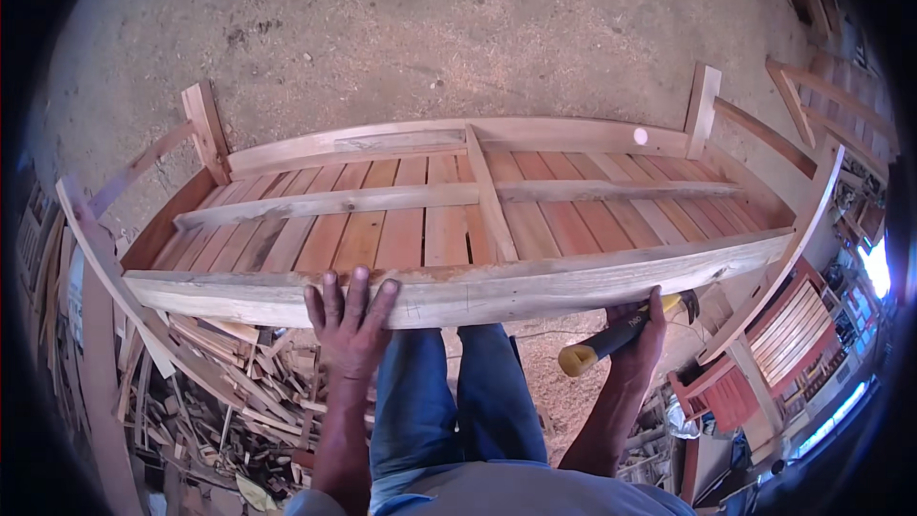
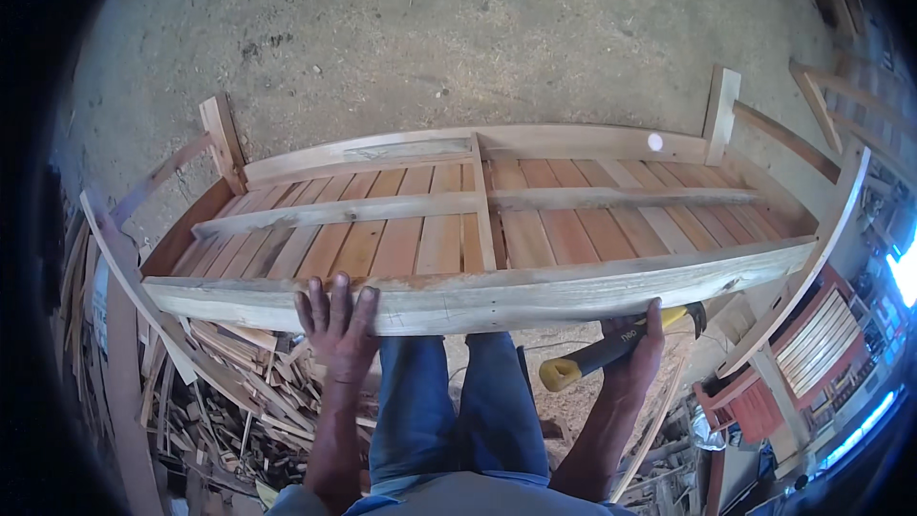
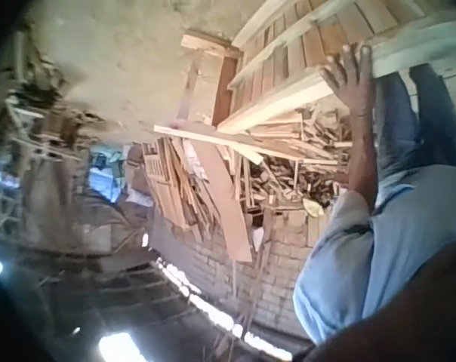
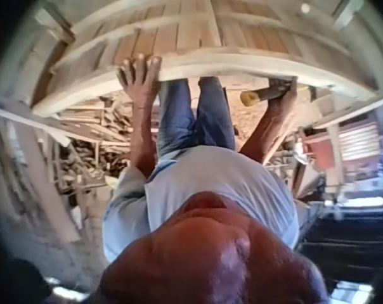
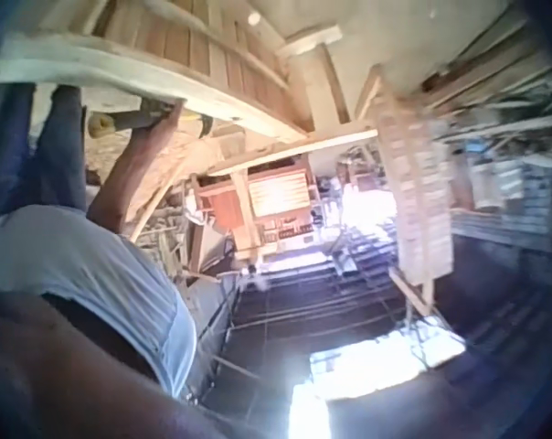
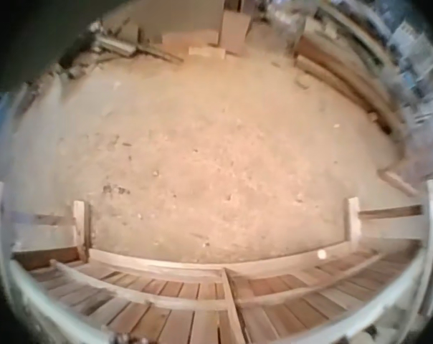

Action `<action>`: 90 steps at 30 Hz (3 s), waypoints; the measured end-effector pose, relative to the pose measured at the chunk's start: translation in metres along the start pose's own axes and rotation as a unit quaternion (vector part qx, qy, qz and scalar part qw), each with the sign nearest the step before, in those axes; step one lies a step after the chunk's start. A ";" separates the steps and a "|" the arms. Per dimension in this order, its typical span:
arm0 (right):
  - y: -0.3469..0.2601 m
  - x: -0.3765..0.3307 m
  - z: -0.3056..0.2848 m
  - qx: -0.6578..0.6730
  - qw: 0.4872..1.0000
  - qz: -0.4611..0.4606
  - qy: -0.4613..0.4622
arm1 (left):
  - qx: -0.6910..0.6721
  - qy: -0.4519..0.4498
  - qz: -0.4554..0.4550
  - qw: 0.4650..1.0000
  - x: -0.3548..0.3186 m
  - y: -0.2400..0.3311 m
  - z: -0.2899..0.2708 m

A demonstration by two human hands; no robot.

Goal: The recorder is assembling and finishing a wooden bench or bed frame by hammering nails and using an electric planer to smooth the slats.

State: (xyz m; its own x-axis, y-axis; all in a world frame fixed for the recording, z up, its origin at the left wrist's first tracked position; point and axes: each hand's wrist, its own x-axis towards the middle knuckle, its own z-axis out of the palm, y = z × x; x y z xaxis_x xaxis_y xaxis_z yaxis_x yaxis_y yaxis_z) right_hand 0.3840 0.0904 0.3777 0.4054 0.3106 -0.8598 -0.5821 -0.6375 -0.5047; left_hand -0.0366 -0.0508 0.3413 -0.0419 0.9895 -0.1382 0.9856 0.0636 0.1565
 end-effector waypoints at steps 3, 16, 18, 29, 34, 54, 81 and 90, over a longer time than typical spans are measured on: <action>-0.002 0.009 -0.002 0.004 0.999 0.006 -0.036 | -0.019 -0.029 0.039 0.999 0.013 -0.010 -0.007; 0.004 -0.018 0.038 -0.064 0.994 -0.071 0.061 | -0.035 -0.035 0.041 0.998 0.018 -0.013 -0.017; 0.009 -0.021 0.037 -0.074 0.993 -0.079 0.046 | -0.028 -0.030 0.044 0.998 0.017 -0.014 -0.022; 0.033 -0.026 0.020 -0.099 0.982 -0.154 0.042 | -0.003 0.017 0.030 0.999 0.017 -0.009 -0.014; 0.034 -0.011 -0.003 -0.055 0.988 -0.142 -0.031 | 0.001 0.045 0.033 0.998 0.020 -0.006 -0.016; -0.128 0.090 -0.498 -0.104 0.961 -0.166 0.194 | 0.089 0.018 -0.077 0.993 0.008 0.052 -0.029; -0.335 0.346 -0.754 -0.269 0.953 -0.041 0.138 | -0.110 -0.014 -0.237 0.965 -0.003 0.053 -0.014; -0.304 0.338 -0.724 -0.168 0.985 0.023 0.004 | -0.138 0.164 -0.431 0.876 -0.059 0.009 0.002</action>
State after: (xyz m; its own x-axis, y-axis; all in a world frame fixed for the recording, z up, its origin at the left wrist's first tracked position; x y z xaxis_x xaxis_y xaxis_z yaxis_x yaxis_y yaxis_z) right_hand 1.2084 -0.1209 0.2964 0.3909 0.2703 -0.8799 -0.3342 -0.8490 -0.4093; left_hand -0.0244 -0.1086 0.3484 -0.8413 0.5391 -0.0406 0.4886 0.7904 0.3695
